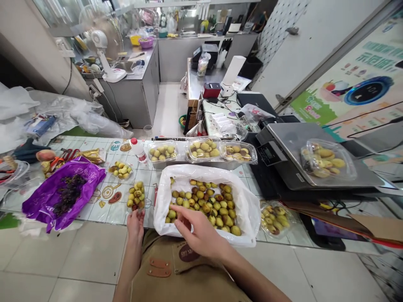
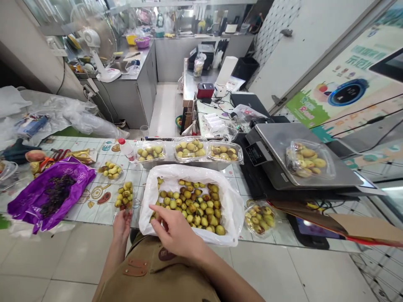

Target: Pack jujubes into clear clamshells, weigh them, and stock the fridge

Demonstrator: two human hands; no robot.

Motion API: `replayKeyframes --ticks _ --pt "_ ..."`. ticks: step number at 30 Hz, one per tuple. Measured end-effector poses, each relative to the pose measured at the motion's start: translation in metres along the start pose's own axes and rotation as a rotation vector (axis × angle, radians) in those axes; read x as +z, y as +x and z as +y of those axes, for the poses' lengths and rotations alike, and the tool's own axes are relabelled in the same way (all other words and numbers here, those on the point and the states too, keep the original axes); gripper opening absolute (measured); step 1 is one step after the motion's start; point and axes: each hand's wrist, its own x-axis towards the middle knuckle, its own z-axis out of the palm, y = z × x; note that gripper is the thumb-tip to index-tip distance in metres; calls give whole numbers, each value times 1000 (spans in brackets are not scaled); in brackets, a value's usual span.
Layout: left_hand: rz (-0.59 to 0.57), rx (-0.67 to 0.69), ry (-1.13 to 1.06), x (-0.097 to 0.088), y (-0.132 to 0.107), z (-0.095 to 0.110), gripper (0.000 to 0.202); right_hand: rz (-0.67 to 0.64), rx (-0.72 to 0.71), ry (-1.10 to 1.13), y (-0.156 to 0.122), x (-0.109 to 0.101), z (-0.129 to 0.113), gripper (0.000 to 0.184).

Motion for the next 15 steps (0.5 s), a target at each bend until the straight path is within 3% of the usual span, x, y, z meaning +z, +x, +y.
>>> replayKeyframes --ticks 3,6,10,15 --pt "24 3 -19 -3 7 -6 28 -116 30 -95 -6 -5 5 39" --pt "18 13 -26 -4 13 -11 27 -92 64 -109 -10 -9 19 39" --pt "-12 42 -8 -3 16 -13 27 156 180 -186 -8 -26 60 42" --pt "-63 88 50 -4 17 -8 29 479 319 -298 -19 -73 111 44"
